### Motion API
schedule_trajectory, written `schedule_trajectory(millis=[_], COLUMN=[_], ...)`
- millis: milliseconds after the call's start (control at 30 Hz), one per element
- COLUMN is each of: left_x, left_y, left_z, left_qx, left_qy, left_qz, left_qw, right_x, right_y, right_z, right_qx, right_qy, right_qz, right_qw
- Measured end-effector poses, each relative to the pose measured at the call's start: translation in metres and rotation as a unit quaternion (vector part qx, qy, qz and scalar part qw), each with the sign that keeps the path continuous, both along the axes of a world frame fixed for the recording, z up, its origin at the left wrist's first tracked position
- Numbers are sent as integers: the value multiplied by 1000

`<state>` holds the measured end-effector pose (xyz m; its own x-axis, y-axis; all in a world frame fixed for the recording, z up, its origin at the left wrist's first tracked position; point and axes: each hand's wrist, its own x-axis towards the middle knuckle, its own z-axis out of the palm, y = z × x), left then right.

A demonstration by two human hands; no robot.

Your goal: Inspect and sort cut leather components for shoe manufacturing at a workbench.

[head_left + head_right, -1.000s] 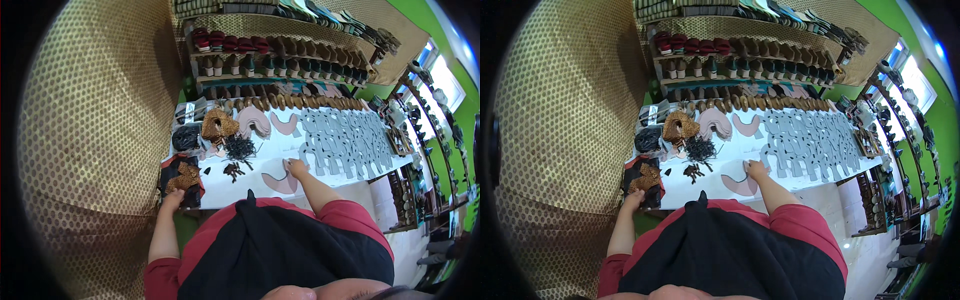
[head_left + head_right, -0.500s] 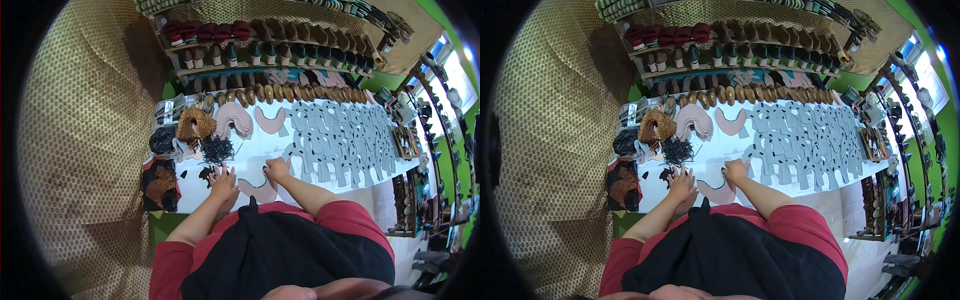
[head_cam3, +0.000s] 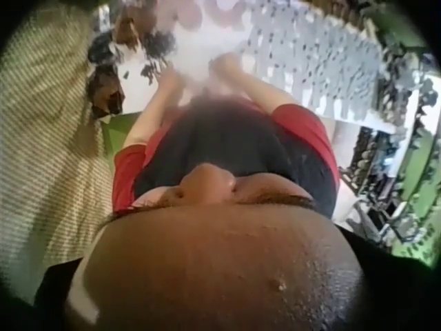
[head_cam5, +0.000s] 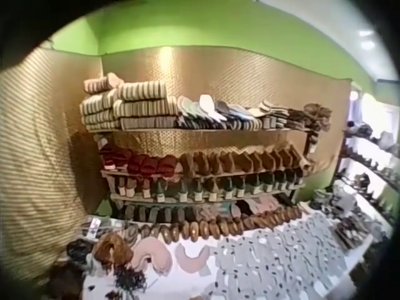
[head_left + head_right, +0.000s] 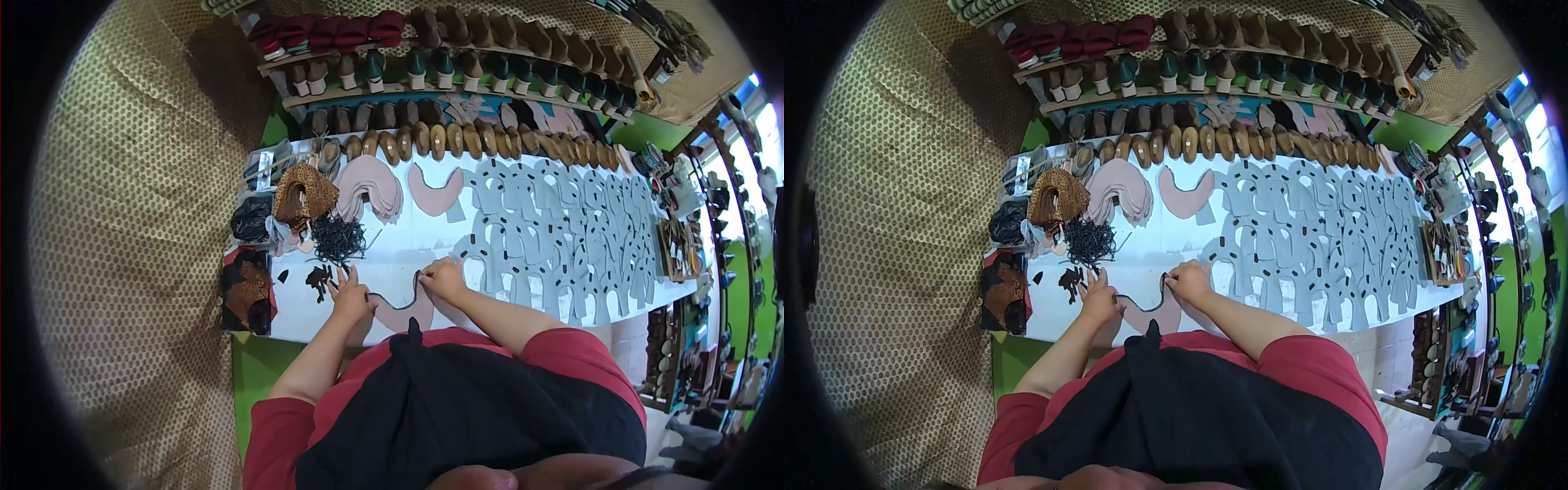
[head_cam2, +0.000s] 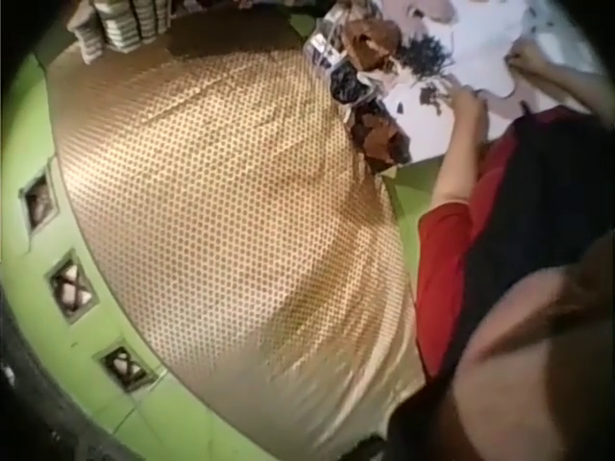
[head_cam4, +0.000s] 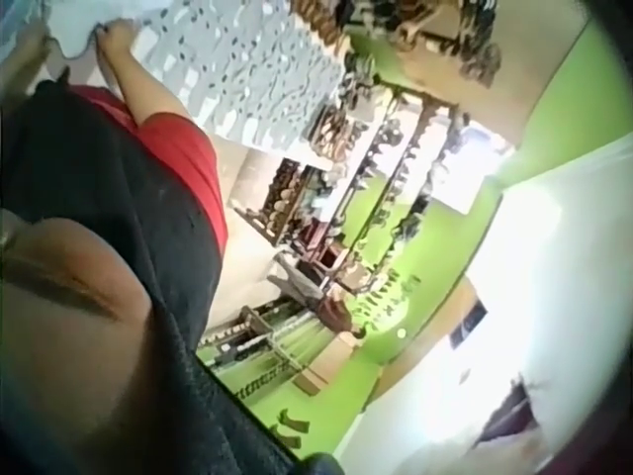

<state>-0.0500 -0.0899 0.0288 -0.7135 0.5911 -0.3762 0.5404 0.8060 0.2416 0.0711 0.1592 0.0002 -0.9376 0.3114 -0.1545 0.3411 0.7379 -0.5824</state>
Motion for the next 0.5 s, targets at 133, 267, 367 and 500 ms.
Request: schedule_trajectory(millis=[133, 267, 367, 500], left_x=[-15, -39, -60, -81], left_y=[4, 20, 48, 92], left_z=[0, 7, 18, 34], left_qx=[34, 114, 114, 138], left_qy=[-25, -29, -28, -14], left_qz=[42, 61, 65, 56], left_qw=[998, 991, 991, 989], right_x=[-1, -9, -16, -28], right_y=[10, 28, 51, 89], right_z=[9, 13, 18, 19], right_qx=[-41, -75, -103, -104], right_qy=[28, 16, 22, 71], right_qz=[-20, -57, -79, -105], right_qw=[999, 995, 991, 986])
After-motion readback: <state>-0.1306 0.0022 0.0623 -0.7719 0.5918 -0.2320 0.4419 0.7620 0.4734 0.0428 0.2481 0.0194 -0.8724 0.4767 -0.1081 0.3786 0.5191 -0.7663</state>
